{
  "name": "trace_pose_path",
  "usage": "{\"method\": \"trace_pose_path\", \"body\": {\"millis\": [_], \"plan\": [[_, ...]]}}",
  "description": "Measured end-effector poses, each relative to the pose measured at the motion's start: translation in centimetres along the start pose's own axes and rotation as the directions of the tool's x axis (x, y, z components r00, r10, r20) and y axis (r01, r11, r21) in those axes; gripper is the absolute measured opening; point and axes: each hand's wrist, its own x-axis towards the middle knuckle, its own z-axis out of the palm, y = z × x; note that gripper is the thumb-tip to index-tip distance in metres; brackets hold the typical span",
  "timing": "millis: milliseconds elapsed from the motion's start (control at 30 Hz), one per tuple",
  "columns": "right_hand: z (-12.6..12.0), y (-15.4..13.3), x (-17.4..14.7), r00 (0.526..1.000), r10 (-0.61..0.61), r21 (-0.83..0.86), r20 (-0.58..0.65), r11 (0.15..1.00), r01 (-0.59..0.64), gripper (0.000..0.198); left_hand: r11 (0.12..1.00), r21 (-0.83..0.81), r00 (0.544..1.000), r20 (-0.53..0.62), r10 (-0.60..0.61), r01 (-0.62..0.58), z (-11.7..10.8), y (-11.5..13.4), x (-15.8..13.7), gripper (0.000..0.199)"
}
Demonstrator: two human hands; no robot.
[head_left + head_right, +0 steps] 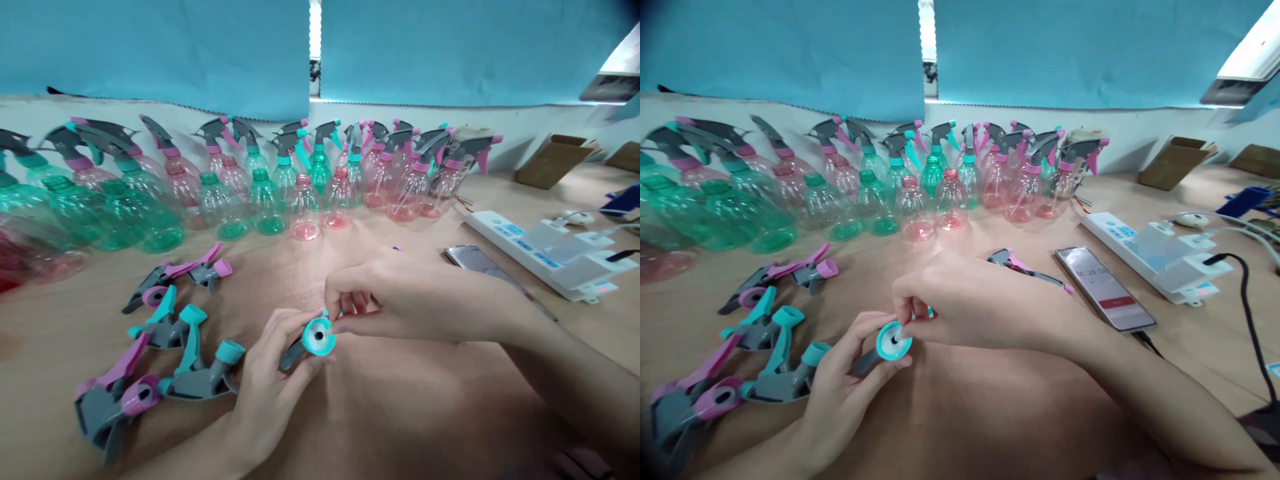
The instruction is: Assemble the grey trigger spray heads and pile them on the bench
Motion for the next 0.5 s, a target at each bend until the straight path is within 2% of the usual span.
{"method": "trace_pose_path", "body": {"millis": [100, 300, 433, 500], "plan": [[0.5, -0.2, 0.3, 1.000, 0.000, -0.007, -0.010, 1.000, 0.000, 0.010, 0.999, -0.015, 0.999, -0.015, 0.039, -0.039, -0.1, 0.2, 0.1, 0.028], [1.2, -0.8, 0.3, 0.997, 0.034, -0.032, 0.066, 0.999, -0.032, 0.007, 0.999, -0.036, 1.000, 0.023, 0.002, -0.002, -0.1, 0.3, 0.0, 0.024], [2.2, -1.0, 0.3, 1.000, 0.027, -0.020, 0.002, 0.999, -0.027, 0.010, 0.998, -0.058, 1.000, 0.014, -0.013, 0.014, -0.2, 0.1, 0.0, 0.019], [2.7, -0.8, 0.5, 0.998, 0.061, 0.039, -0.035, 0.997, -0.060, 0.011, 0.997, -0.074, 0.999, 0.008, -0.037, 0.037, -0.2, 0.0, 0.0, 0.019]]}}
